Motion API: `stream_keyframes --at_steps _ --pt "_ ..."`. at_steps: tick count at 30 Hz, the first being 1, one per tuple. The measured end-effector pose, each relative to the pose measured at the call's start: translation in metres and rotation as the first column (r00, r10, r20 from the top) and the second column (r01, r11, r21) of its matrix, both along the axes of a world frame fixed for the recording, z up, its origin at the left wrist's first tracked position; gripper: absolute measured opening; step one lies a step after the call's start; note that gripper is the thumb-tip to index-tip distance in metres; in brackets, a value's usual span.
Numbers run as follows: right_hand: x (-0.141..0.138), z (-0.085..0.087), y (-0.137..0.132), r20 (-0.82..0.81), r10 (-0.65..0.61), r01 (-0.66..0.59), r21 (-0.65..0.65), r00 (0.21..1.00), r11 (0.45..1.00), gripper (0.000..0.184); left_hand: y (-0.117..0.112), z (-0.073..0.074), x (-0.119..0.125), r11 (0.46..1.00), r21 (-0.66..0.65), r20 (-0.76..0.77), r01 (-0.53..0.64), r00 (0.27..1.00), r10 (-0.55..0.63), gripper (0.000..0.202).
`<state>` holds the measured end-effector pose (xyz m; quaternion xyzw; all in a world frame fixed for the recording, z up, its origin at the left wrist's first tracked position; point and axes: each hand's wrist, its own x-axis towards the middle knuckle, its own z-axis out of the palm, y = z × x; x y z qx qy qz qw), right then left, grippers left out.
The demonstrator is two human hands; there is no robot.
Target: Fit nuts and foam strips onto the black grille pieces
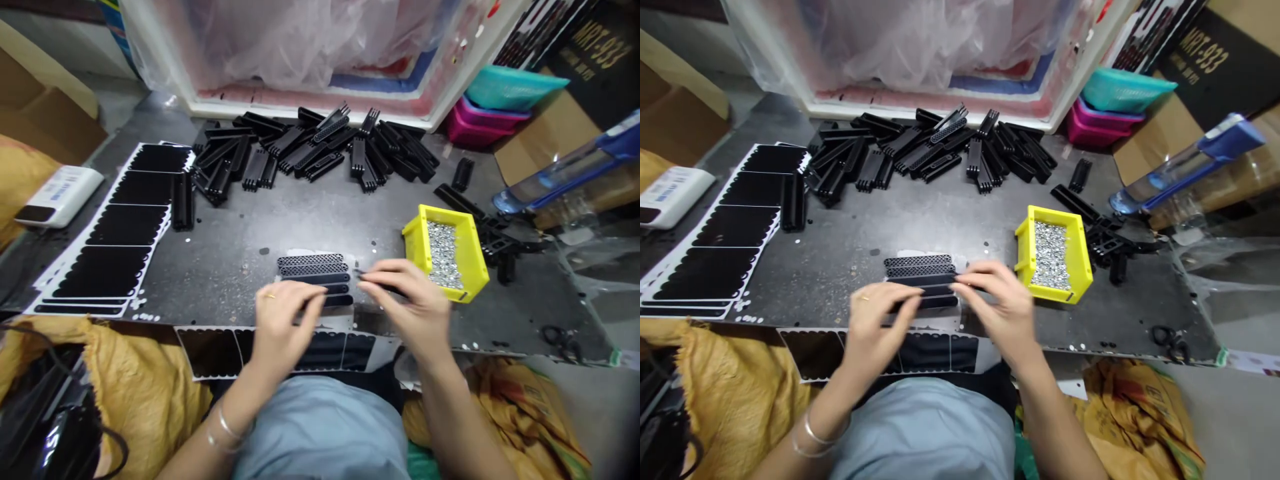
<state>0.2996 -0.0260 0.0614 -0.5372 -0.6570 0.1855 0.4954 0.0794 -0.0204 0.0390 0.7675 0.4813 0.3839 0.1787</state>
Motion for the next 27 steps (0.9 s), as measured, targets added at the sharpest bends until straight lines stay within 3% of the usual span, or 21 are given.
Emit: stream_keyframes --at_steps 2,3,6,9,20,23,27 --pt "-0.031 -0.011 0.029 0.068 0.243 -0.242 -0.028 0.968 0.970 0.010 0.016 -0.003 -0.030 0.983 -0.067 -0.042 -0.172 0.985 0.170 0.008" --pt "-0.044 -0.019 0.042 0.098 0.308 -0.305 -0.036 0.946 0.952 0.008 0.023 -0.006 -0.043 0.970 -0.117 -0.063 -0.212 0.977 0.205 0.009" --pt "-0.069 -0.041 0.068 0.193 0.377 -0.373 -0.061 0.906 0.926 0.008 0.039 -0.018 -0.063 0.943 -0.257 -0.060 -0.214 0.977 0.205 0.014" --pt "-0.069 -0.047 0.074 0.220 0.422 -0.412 -0.090 0.880 0.907 0.008 0.044 -0.026 -0.060 0.926 -0.330 0.001 -0.181 0.981 0.192 0.016" --pt "-0.069 -0.039 0.067 0.294 0.423 -0.400 -0.137 0.857 0.906 0.013 0.053 -0.026 -0.051 0.888 -0.429 0.012 -0.166 0.982 0.189 0.014" --pt "-0.052 -0.030 0.061 0.294 0.424 -0.383 -0.189 0.856 0.904 0.016 0.056 -0.026 -0.052 0.882 -0.447 0.010 -0.147 0.986 0.169 0.014" --pt "-0.018 -0.025 0.051 0.150 0.294 -0.245 -0.276 0.944 0.929 0.013 0.057 -0.026 -0.052 0.887 -0.444 0.044 -0.127 0.986 0.163 0.015"
